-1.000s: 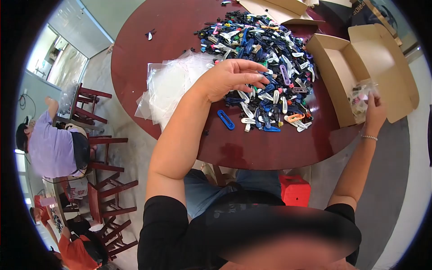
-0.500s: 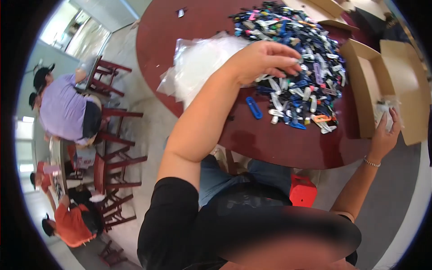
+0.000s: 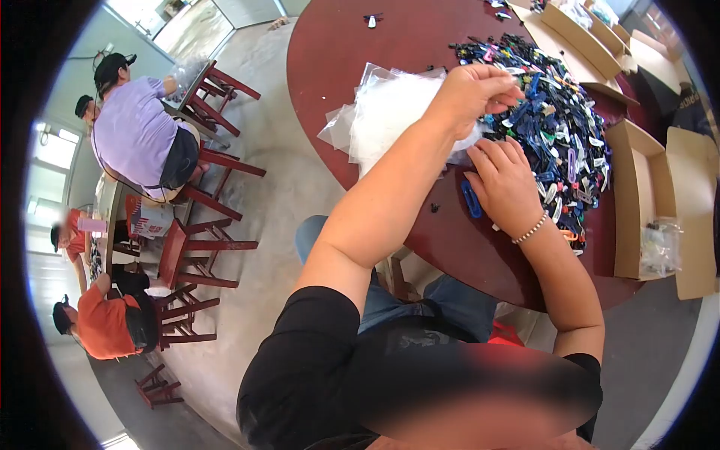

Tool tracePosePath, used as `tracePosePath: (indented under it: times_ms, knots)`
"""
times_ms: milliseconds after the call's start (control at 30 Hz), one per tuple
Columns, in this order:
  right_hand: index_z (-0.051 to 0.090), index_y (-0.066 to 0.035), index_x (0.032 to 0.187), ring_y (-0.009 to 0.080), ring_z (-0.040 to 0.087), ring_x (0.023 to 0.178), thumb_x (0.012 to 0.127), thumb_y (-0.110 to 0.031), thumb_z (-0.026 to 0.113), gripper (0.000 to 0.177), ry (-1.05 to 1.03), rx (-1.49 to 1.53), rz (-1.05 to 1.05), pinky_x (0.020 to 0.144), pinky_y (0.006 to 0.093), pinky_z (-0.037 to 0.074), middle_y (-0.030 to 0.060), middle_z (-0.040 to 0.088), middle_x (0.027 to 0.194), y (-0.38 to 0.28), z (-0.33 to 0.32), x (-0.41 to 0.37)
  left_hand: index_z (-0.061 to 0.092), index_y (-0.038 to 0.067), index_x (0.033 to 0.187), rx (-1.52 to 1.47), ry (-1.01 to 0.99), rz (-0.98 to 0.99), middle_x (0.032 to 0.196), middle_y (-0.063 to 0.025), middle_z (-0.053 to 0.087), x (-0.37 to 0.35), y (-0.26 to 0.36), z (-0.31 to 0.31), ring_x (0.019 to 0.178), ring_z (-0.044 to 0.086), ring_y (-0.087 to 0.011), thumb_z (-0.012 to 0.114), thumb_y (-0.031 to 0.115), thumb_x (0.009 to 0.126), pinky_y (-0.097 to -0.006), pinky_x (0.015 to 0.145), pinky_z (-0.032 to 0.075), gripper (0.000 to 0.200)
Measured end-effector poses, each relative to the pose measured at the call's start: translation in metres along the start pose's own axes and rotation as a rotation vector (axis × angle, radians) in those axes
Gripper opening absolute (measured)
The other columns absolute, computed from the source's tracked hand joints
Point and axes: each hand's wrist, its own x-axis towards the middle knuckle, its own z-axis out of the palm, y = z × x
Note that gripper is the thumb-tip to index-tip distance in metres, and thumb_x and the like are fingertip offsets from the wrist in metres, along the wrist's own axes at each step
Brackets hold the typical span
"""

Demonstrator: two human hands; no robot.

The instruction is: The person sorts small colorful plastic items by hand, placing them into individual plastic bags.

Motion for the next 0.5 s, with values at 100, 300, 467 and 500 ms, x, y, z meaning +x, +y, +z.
tracePosePath:
  times_ms: [100, 300, 467, 500]
  knots:
    - [0.060, -0.004, 0.094, 0.0280, 0.056, 0.093, 0.076, -0.010, 0.067, 0.020, 0.034, -0.008, 0.027, 0.095, 0.0447, 0.041, 0.0089, 0.059, 0.098, 0.004, 0.011, 0.003, 0.066, 0.003, 0.095, 0.005, -0.024, -0.004, 0.088, -0.0083, 0.070, 0.001, -0.003, 0.001, 0.078, 0.066, -0.0134, 0.065, 0.018, 0.088, -0.0247, 0.071, 0.050, 0.016]
    - [0.059, -0.004, 0.084, 0.0240, 0.058, 0.085, 0.076, -0.006, 0.065, 0.010, 0.119, -0.062, -0.042, 0.093, 0.0439, 0.043, 0.0062, 0.060, 0.090, 0.015, 0.002, -0.002, 0.066, 0.004, 0.095, 0.032, -0.018, -0.017, 0.088, -0.0093, 0.070, 0.001, -0.004, 0.002, 0.077, 0.065, -0.0127, 0.066, 0.019, 0.087, -0.0245, 0.070, 0.051, 0.018]
    - [0.063, -0.004, 0.090, 0.0231, 0.056, 0.100, 0.077, -0.006, 0.065, 0.014, 0.091, 0.057, -0.073, 0.097, 0.0470, 0.040, 0.0057, 0.061, 0.103, 0.006, -0.005, -0.002, 0.065, 0.004, 0.096, 0.076, -0.022, -0.025, 0.088, -0.0095, 0.070, 0.002, -0.008, 0.002, 0.077, 0.065, -0.0130, 0.067, 0.020, 0.087, -0.0246, 0.069, 0.050, 0.019]
    - [0.063, -0.004, 0.090, 0.0231, 0.056, 0.100, 0.077, -0.006, 0.065, 0.014, 0.095, 0.057, -0.072, 0.097, 0.0470, 0.040, 0.0057, 0.061, 0.103, 0.005, -0.002, -0.002, 0.065, 0.004, 0.096, 0.085, -0.017, -0.037, 0.088, -0.0096, 0.070, 0.002, -0.009, 0.003, 0.078, 0.065, -0.0131, 0.066, 0.020, 0.087, -0.0246, 0.069, 0.050, 0.019]
